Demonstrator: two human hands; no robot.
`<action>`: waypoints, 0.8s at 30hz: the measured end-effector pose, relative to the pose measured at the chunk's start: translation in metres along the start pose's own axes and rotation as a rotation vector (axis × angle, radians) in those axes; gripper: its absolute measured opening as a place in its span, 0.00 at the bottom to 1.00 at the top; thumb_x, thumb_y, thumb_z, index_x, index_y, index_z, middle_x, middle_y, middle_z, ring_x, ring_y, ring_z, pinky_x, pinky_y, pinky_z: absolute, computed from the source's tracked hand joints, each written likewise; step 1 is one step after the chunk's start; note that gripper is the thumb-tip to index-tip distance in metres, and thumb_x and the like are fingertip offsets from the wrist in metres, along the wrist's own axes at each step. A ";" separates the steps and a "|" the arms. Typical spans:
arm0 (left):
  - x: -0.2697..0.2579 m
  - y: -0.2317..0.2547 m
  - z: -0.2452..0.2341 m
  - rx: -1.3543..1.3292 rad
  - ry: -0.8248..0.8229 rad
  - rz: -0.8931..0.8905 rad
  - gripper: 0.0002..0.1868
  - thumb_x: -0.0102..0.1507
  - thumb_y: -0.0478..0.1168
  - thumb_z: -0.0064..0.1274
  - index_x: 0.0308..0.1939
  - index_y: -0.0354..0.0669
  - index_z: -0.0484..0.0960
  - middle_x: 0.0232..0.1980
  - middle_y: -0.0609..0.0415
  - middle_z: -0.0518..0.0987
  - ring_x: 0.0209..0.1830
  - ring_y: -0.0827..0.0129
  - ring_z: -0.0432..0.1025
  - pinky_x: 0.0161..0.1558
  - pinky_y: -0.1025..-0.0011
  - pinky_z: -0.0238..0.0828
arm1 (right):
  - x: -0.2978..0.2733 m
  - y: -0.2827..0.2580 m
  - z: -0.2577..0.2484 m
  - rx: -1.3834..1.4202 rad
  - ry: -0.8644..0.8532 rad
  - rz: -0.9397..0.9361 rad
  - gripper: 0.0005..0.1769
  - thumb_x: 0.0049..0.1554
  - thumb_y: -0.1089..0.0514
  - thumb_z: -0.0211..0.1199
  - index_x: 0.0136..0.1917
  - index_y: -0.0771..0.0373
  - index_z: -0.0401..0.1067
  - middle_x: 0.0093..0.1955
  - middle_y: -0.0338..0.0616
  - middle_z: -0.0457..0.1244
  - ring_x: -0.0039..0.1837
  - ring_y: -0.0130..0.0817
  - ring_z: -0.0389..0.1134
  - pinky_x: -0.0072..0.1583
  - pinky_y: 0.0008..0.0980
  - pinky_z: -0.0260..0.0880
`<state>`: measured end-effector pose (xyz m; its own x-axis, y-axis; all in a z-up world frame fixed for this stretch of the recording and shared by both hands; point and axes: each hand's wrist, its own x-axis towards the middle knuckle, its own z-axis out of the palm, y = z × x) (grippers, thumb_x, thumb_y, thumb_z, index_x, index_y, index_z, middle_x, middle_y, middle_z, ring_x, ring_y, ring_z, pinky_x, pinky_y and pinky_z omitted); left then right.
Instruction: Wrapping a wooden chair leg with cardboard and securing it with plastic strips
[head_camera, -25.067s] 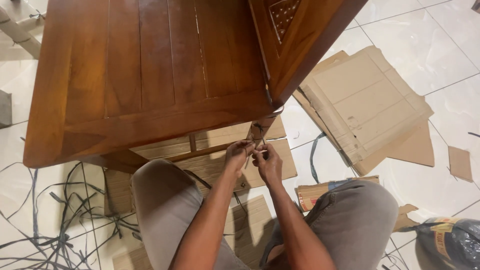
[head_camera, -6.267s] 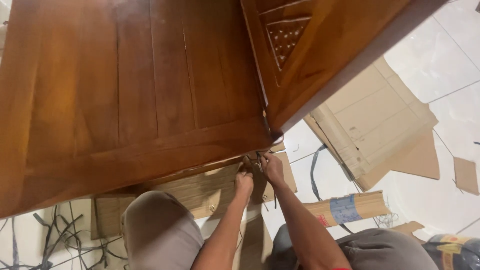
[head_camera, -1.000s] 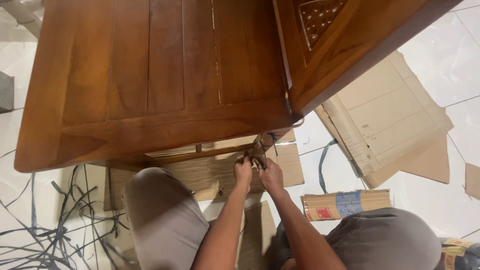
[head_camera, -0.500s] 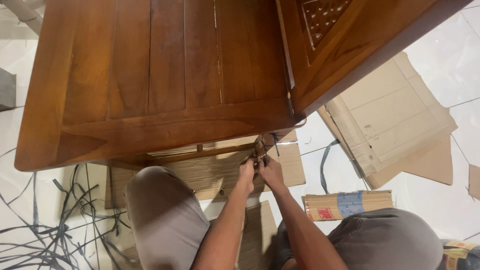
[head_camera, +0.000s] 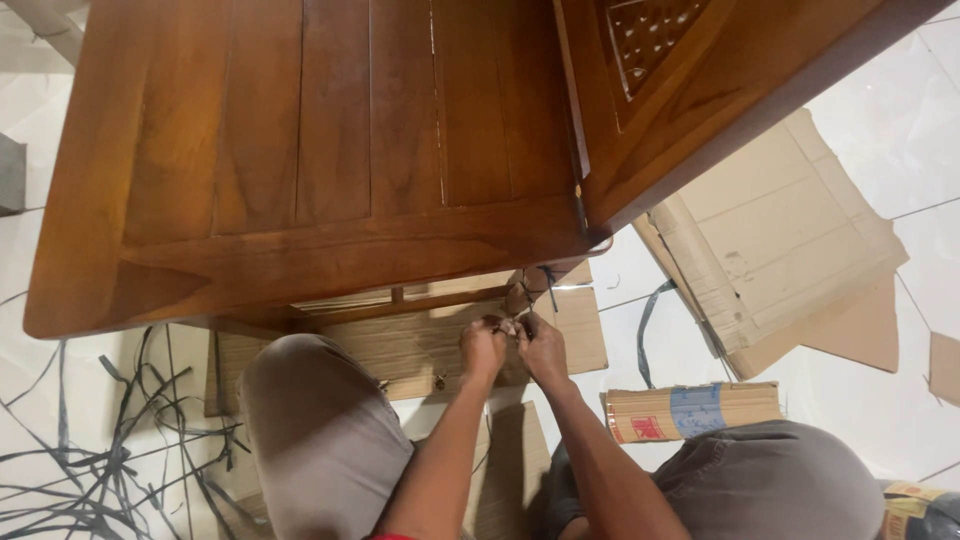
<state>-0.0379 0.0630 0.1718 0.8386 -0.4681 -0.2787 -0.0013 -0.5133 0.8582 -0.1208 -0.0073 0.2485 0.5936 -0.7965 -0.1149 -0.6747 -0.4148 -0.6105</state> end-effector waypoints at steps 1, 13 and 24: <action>-0.002 0.004 -0.001 0.006 0.044 0.000 0.10 0.58 0.41 0.57 0.38 0.40 0.88 0.37 0.42 0.86 0.44 0.49 0.81 0.43 0.54 0.80 | -0.002 -0.006 -0.005 -0.036 0.004 0.004 0.13 0.59 0.51 0.60 0.52 0.59 0.77 0.43 0.61 0.71 0.52 0.63 0.72 0.53 0.57 0.74; 0.087 -0.111 0.079 0.124 -0.112 -0.121 0.21 0.61 0.56 0.59 0.47 0.43 0.86 0.50 0.44 0.84 0.60 0.50 0.76 0.63 0.55 0.72 | 0.009 0.030 0.000 -0.198 -0.168 0.046 0.09 0.60 0.50 0.56 0.52 0.47 0.74 0.42 0.49 0.70 0.53 0.53 0.74 0.57 0.51 0.75; 0.107 -0.084 0.075 0.095 -0.304 -0.112 0.23 0.63 0.48 0.47 0.49 0.35 0.88 0.54 0.36 0.84 0.64 0.43 0.73 0.68 0.52 0.68 | -0.004 0.008 -0.006 -0.380 -0.296 -0.074 0.08 0.60 0.55 0.47 0.51 0.52 0.66 0.38 0.50 0.69 0.48 0.53 0.76 0.52 0.51 0.77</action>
<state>0.0109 0.0024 0.0379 0.6357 -0.5909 -0.4967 0.0188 -0.6314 0.7752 -0.1315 -0.0097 0.2483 0.7082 -0.6224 -0.3333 -0.7056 -0.6409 -0.3024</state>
